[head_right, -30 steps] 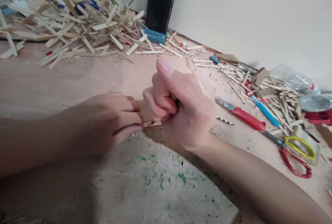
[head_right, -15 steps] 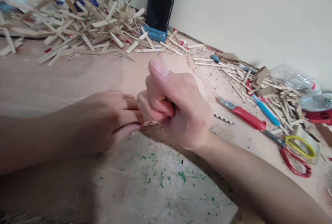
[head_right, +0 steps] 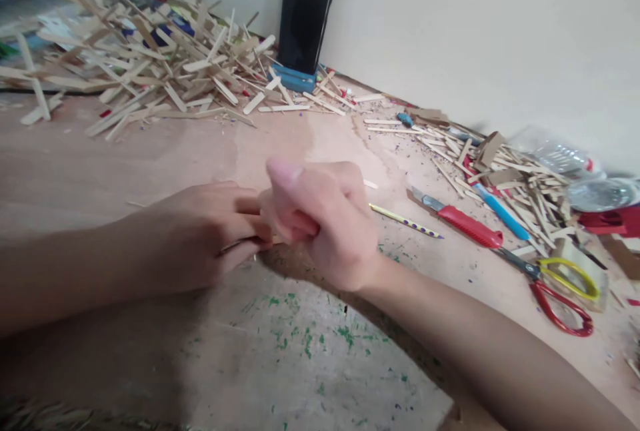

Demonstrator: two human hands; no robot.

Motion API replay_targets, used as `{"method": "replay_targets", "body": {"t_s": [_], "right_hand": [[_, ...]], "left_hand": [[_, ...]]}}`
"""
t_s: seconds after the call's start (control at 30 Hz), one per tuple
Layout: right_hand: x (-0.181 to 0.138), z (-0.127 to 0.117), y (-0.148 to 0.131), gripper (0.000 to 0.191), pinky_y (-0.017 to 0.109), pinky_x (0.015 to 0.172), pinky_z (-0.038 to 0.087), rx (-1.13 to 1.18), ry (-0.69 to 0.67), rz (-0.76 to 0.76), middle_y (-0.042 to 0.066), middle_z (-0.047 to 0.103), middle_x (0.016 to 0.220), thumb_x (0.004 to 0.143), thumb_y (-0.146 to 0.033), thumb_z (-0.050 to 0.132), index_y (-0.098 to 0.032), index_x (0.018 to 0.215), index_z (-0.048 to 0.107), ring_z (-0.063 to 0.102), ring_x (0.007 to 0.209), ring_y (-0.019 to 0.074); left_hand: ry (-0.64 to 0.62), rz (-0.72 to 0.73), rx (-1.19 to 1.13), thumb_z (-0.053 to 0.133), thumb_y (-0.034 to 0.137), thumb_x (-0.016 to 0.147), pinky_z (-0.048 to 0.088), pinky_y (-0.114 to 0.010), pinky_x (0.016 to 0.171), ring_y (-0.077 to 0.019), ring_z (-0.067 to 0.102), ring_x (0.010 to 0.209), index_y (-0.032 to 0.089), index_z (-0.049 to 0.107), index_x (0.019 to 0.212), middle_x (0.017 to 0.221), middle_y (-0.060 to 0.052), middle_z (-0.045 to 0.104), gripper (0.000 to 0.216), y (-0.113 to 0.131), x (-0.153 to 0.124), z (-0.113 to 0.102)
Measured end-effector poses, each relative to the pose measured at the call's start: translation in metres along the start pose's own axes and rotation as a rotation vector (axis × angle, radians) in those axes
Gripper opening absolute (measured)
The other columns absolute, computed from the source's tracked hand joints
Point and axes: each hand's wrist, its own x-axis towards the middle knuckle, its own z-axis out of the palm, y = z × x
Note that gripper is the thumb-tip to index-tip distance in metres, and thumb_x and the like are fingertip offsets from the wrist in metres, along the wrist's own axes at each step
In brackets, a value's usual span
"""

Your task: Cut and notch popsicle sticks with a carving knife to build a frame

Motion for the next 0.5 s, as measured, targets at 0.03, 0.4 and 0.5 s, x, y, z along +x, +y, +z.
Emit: {"method": "replay_targets", "body": {"t_s": [0.03,0.4,0.5], "right_hand": [[0.001,-0.003,0.001,0.066,0.034,0.049,0.025,0.023,-0.005,-0.002,-0.006,0.019,0.055,0.114,-0.032,0.065,-0.022,0.059,0.030,0.023,0.046,0.0099],[0.002,-0.013,-0.004,0.062,0.035,0.051,0.030,-0.003,-0.058,0.029,-0.004,0.023,0.056,0.117,-0.035,0.060,-0.020,0.064,0.031,0.027,0.047,0.0105],[0.002,-0.018,-0.006,0.057,0.036,0.052,0.032,-0.049,-0.091,0.034,-0.003,0.025,0.057,0.119,-0.032,0.052,-0.021,0.065,0.033,0.029,0.048,0.0119]], "left_hand": [[-0.015,-0.007,0.005,0.069,0.010,0.103,0.055,-0.040,0.081,-0.0261,0.078,0.091,0.023,0.080,0.090,0.099,-0.003,0.083,0.021,0.000,0.001,0.000],[-0.142,-0.088,-0.054,0.058,0.014,0.108,0.054,-0.047,0.091,-0.0324,0.079,0.105,0.025,0.079,0.097,0.111,-0.004,0.084,0.026,0.001,0.002,-0.005],[-0.154,-0.097,-0.056,0.058,0.014,0.107,0.053,-0.047,0.090,-0.0327,0.079,0.106,0.024,0.077,0.095,0.112,-0.004,0.083,0.025,0.002,0.002,-0.006]]}}
